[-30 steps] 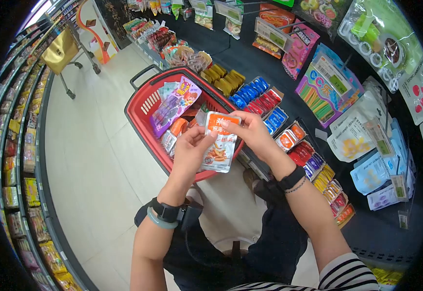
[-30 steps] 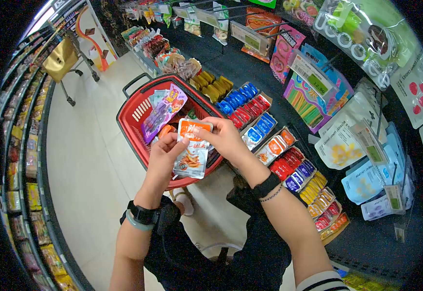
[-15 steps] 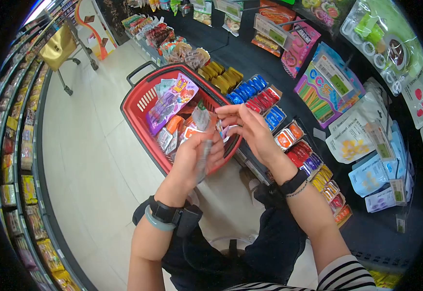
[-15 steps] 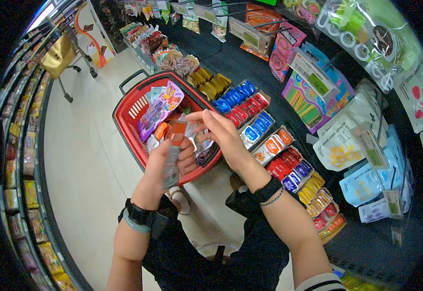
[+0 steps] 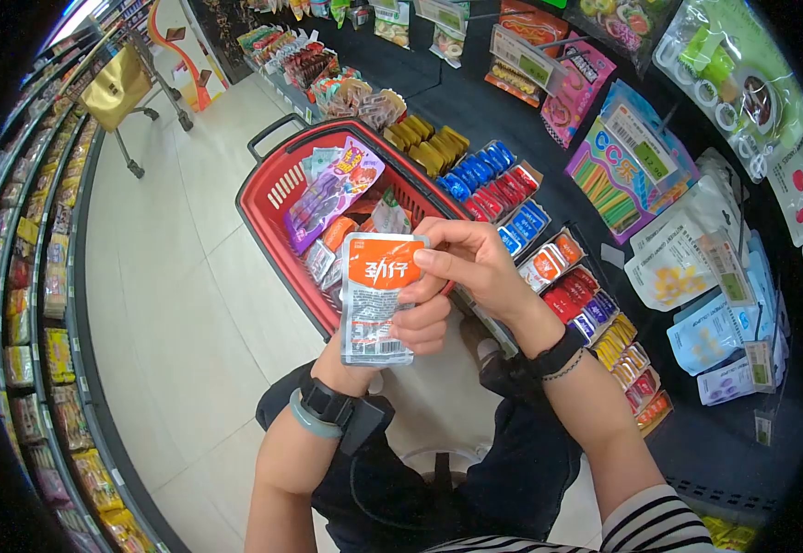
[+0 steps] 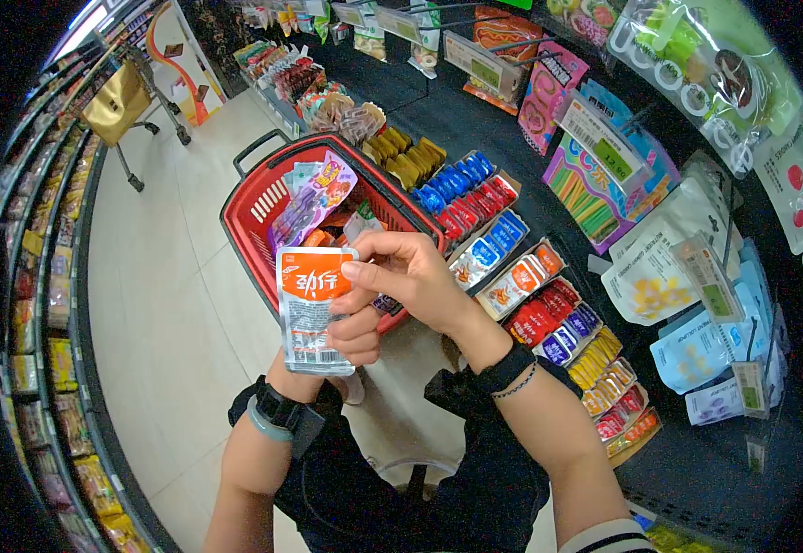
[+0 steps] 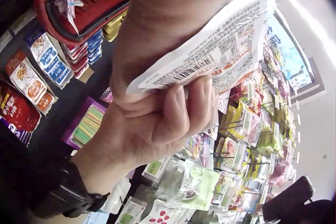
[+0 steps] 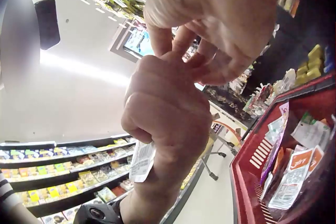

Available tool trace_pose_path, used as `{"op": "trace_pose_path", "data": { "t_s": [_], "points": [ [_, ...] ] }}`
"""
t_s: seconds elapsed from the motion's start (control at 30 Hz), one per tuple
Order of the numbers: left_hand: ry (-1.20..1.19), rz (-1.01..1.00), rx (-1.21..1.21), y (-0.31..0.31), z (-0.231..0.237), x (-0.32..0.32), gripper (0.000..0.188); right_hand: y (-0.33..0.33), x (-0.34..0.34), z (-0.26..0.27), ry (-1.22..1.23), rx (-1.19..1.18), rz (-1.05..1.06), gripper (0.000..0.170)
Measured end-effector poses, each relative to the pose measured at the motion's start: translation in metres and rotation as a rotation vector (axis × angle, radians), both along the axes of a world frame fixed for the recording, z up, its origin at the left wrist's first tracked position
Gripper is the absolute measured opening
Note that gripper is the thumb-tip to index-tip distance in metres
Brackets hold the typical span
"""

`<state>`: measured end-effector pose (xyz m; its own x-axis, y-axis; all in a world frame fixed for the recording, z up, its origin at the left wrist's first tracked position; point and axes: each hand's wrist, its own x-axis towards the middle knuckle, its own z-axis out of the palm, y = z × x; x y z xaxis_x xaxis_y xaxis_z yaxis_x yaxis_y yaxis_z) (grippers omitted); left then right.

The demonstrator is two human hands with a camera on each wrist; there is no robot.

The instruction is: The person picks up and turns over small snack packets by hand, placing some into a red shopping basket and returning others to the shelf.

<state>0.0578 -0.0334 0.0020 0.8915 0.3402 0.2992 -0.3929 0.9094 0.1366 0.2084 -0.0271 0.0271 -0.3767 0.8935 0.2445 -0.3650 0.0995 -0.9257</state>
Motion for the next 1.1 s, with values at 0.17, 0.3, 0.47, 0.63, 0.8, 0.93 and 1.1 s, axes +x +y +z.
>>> {"op": "trace_pose_path", "data": {
  "t_s": [0.17,0.3,0.47,0.63,0.8,0.93,1.1],
  "points": [
    [0.198,0.145,0.074,0.001,0.000,0.006,0.026,-0.002,0.006,0.010,-0.108,-0.054,-0.018,0.025],
    [1.568,1.125,1.167,0.001,-0.007,0.021,0.027,0.012,0.030,-0.009,-0.230,-0.115,-0.156,0.033],
    [1.589,1.215,1.334,0.016,-0.042,0.055,0.016,0.017,0.087,-0.038,-0.641,-0.116,-0.124,0.025],
    [1.508,1.377,1.311,0.023,-0.102,0.113,0.032,0.015,0.146,-0.060,-1.293,-0.099,-0.553,0.022],
    [1.482,0.620,0.667,0.016,-0.180,0.159,0.026,0.014,0.182,-0.117,-1.479,-0.309,-0.784,0.016],
    [1.372,0.381,0.070,0.015,-0.182,0.179,0.022,0.020,0.185,-0.139,-1.518,-0.501,-0.793,0.017],
    [1.351,0.344,0.026,0.019,-0.192,0.194,0.019,0.026,0.170,-0.127,-1.592,-0.644,-0.709,0.023]
  ]
}}
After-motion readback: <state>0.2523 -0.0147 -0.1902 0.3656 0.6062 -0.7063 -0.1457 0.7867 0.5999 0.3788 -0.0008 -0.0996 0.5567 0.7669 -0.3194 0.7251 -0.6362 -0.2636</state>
